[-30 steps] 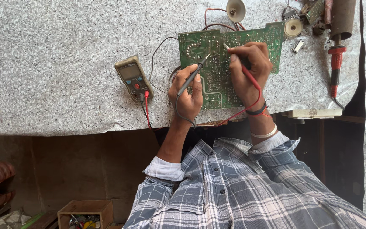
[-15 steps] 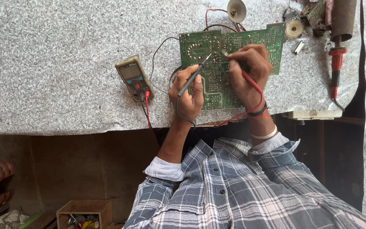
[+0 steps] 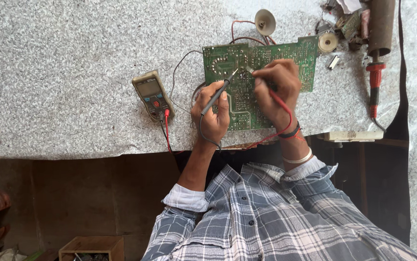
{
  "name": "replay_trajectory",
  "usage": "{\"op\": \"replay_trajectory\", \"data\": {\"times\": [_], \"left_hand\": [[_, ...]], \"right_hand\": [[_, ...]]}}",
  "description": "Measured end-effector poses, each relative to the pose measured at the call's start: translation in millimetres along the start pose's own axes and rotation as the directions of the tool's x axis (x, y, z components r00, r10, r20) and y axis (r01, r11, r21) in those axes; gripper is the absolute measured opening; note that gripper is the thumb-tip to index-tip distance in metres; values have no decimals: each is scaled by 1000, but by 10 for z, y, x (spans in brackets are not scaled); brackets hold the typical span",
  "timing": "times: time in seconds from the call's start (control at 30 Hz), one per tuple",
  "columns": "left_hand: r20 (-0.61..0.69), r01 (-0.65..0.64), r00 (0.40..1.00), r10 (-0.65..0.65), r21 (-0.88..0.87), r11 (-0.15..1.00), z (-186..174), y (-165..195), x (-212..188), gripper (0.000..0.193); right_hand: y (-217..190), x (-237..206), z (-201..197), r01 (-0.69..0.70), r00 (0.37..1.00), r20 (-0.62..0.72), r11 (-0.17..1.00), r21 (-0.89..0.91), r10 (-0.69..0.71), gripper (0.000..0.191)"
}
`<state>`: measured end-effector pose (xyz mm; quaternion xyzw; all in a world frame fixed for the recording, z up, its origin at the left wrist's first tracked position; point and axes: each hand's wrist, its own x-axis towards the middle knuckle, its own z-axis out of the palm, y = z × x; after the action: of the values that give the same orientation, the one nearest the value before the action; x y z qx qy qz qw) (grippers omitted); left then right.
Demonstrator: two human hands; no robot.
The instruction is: The person uses a multimeter to test multiple points on a green circuit board. They hold the red and black probes and repeatedly touch different pads and traces while observing the multimeter display. The board remains stationary on the workbench throughout the clip.
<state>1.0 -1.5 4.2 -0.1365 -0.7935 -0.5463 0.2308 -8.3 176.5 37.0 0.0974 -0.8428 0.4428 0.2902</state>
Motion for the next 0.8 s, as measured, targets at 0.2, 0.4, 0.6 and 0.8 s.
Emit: {"op": "replay_trajectory", "data": {"times": [0.2, 0.4, 0.6, 0.8], "left_hand": [[-19, -39, 999, 39, -1, 999, 14, -8, 0, 17], [3, 2, 1000, -2, -16, 1000, 5, 13, 6, 18], [-14, -25, 1000, 26, 8, 1000, 6, 26, 17, 18], [6, 0, 1000, 0, 16, 1000, -3, 17, 8, 18]], "right_hand": [[-21, 14, 3, -113, 991, -74, 994, 1, 113, 12], [-41, 22, -8, -37, 999, -33, 999, -20, 36, 12], [-30, 22, -8, -23, 999, -31, 999, -41, 22, 12], [-18, 17, -8, -14, 1000, -8, 999, -29, 14, 12]]}}
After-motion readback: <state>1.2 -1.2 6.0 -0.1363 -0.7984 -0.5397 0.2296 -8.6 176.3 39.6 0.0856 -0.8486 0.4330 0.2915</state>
